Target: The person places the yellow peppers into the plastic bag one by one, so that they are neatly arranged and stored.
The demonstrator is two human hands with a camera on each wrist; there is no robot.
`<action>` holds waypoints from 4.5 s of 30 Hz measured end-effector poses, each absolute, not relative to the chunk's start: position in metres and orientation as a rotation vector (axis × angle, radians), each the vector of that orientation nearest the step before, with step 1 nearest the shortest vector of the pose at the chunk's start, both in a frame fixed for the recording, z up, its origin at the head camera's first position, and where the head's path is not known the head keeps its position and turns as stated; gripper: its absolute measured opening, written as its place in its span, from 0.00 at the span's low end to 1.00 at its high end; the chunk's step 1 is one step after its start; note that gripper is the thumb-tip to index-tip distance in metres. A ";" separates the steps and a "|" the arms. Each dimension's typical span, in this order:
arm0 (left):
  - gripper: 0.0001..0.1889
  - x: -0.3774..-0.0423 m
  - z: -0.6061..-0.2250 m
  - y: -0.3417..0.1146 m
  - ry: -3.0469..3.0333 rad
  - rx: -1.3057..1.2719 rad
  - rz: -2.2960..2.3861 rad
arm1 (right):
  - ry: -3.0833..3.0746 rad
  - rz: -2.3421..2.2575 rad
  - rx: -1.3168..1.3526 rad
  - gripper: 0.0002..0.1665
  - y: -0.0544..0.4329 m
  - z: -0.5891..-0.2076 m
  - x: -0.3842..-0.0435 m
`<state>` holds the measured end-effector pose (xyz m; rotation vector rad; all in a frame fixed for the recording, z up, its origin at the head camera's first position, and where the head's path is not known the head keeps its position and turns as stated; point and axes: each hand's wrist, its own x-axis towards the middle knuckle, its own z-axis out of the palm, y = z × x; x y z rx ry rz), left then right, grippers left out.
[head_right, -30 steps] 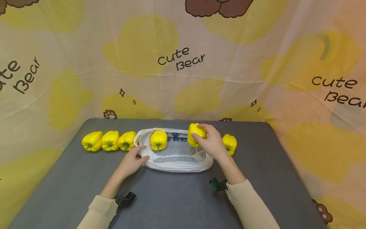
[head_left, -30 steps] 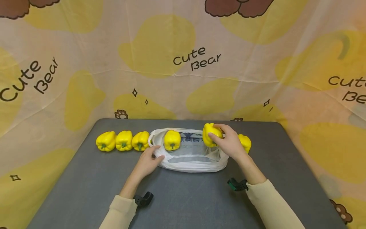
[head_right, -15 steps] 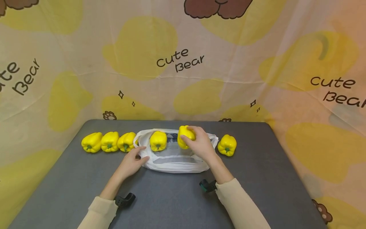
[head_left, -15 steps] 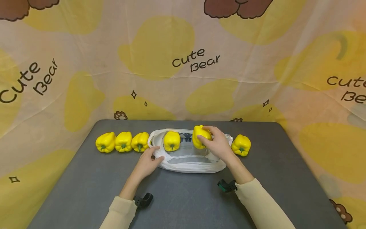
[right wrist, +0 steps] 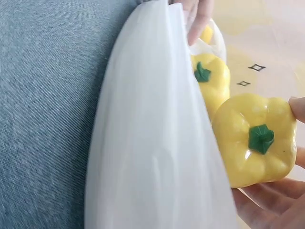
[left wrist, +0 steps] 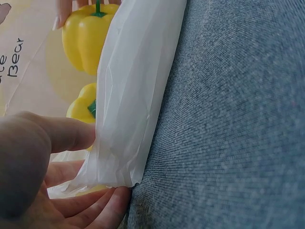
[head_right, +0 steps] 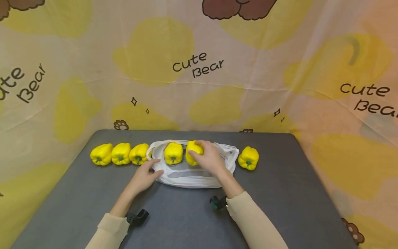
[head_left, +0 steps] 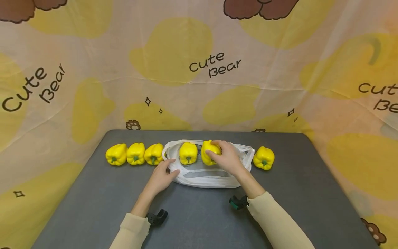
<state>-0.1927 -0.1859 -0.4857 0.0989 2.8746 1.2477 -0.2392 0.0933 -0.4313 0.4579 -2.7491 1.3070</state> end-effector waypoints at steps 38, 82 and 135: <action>0.28 -0.194 -0.486 -0.184 2.889 0.105 1.248 | -2.836 1.289 0.394 0.34 0.069 -0.455 -0.268; 0.27 -0.194 -0.488 -0.184 2.890 0.117 1.243 | -2.849 1.337 0.455 0.32 0.104 -0.423 -0.247; 0.27 -0.194 -0.486 -0.184 2.890 0.102 1.223 | -2.835 0.870 0.253 0.34 0.262 -0.428 -0.223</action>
